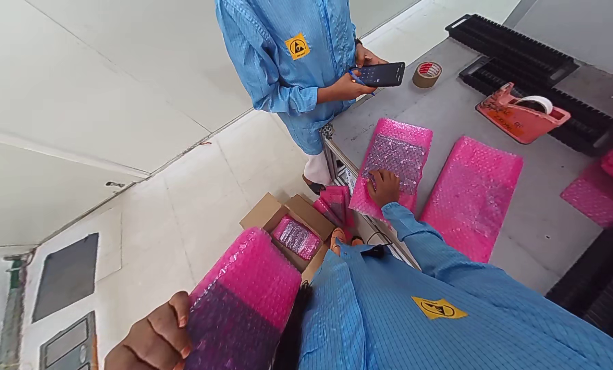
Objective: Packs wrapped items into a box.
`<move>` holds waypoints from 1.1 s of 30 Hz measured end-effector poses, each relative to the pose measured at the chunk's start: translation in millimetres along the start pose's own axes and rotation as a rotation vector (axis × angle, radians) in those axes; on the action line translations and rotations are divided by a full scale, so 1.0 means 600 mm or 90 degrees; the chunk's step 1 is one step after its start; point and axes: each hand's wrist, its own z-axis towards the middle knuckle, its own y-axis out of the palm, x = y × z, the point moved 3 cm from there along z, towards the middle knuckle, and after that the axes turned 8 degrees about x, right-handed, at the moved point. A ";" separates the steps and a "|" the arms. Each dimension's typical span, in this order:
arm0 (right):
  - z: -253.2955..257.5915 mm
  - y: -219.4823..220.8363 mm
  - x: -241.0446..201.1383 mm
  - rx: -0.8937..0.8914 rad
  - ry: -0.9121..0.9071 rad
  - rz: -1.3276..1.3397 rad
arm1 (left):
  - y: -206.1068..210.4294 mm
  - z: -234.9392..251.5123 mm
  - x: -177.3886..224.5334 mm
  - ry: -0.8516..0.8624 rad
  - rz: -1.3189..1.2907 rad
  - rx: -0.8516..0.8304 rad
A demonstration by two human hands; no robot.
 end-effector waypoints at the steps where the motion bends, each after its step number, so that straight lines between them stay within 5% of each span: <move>1: 0.000 0.000 0.000 0.003 -0.002 0.000 | 0.000 -0.001 0.000 0.002 -0.001 0.001; 33: 0.000 -0.001 -0.001 0.009 -0.004 0.002 | 0.002 0.000 0.001 0.025 0.013 -0.010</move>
